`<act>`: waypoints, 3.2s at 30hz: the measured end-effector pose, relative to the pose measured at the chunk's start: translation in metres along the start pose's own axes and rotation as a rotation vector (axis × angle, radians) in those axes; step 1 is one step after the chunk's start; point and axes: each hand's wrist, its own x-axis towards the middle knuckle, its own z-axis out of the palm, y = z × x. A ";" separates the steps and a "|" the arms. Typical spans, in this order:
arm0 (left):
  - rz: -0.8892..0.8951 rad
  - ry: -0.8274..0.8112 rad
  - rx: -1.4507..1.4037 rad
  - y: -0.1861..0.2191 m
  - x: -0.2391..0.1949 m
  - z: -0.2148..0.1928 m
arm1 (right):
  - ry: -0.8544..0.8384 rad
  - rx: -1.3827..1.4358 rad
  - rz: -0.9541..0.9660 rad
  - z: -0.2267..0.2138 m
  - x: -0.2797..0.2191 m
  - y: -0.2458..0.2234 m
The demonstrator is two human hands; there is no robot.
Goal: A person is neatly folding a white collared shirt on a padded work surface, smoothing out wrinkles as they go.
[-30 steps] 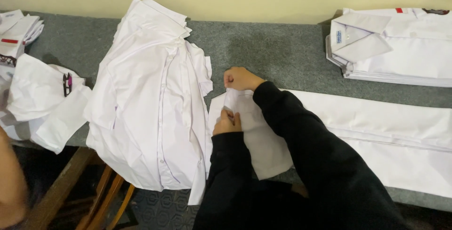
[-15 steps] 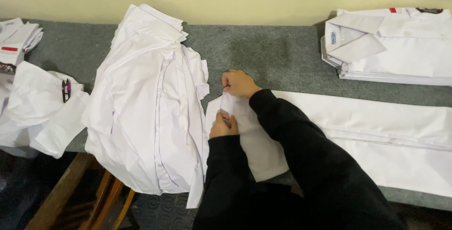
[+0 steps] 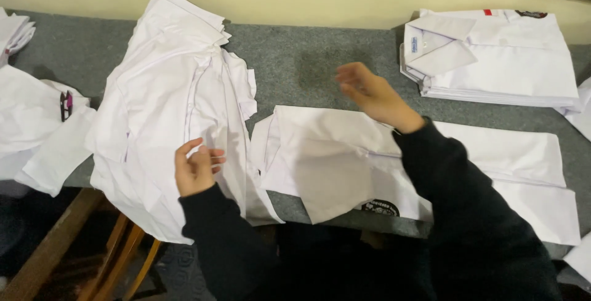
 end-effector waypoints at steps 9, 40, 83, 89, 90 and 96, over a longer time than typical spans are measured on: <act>0.684 -0.290 0.288 -0.006 0.003 0.132 | 0.331 -0.235 0.043 -0.015 -0.090 0.109; 0.223 -1.071 1.485 -0.035 -0.004 0.209 | 0.293 -0.810 0.705 -0.109 -0.237 0.318; 0.135 -1.057 1.425 -0.032 -0.003 0.207 | 0.573 -1.284 0.332 -0.159 -0.229 0.321; 0.193 -1.058 1.433 -0.038 0.000 0.205 | 0.146 -0.911 0.373 -0.096 -0.230 0.284; 0.190 -1.059 1.432 -0.036 -0.001 0.205 | 0.072 -0.925 0.437 -0.098 -0.232 0.293; 0.195 -1.058 1.443 -0.033 -0.001 0.206 | 0.117 -0.828 0.541 -0.122 -0.245 0.304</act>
